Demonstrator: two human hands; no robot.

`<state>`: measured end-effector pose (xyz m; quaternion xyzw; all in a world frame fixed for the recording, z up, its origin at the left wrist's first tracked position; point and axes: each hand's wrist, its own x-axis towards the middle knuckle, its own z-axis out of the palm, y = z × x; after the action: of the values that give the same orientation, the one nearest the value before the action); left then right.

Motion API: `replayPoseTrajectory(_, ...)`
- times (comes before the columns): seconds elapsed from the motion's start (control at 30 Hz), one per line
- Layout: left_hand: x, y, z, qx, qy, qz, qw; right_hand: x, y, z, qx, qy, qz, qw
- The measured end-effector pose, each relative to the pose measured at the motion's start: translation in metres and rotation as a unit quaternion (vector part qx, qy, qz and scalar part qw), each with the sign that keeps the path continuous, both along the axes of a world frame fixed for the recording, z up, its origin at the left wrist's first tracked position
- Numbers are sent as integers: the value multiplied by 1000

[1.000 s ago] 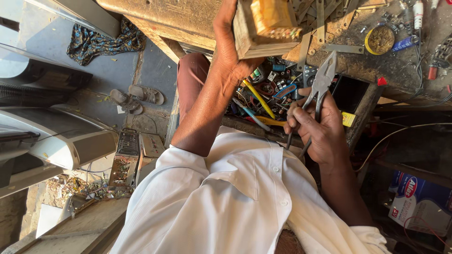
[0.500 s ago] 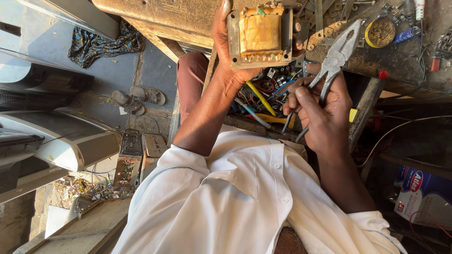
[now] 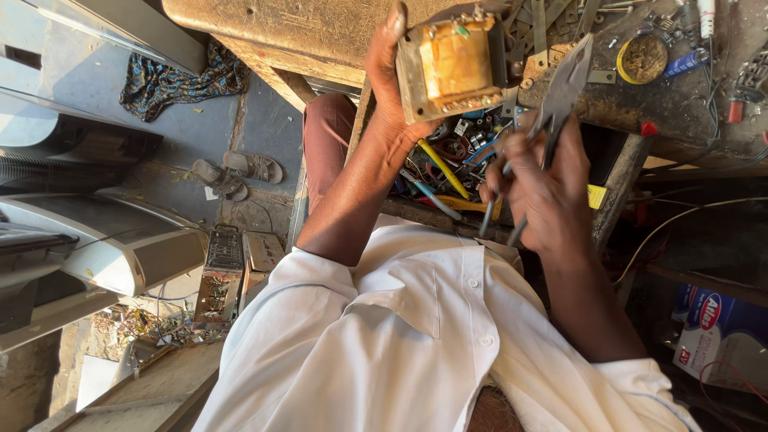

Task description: The person sits at a cluttered workbench and uses pliers to grip and pull thin metal strips out of a stacked bundle, working through the stack one piece at a time and occasionally scraping or filing the pieces with a file. The extracted strips are set on the bench as the work continues.

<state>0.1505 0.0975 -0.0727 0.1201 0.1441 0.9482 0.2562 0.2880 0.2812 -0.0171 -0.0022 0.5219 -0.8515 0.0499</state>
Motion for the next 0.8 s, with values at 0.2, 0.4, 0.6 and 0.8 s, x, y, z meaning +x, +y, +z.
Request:
replayPoseTrajectory(0.2,7,6,15,1,161,-56,985,-18,-12,-9,-58,-35,-13,998)
replayPoseTrajectory(0.4,0,10,25,35,148,-109,982,-21,-14,-21,-90,45,-78,992)
replayPoseTrajectory(0.6,-13,2,38,-66,176,-80,979,-30,-15,-20,-79,40,-84,993)
replayPoseTrajectory(0.8,-23,6,41,-272,97,39,957,-46,-1,-21,-89,42,-95,991)
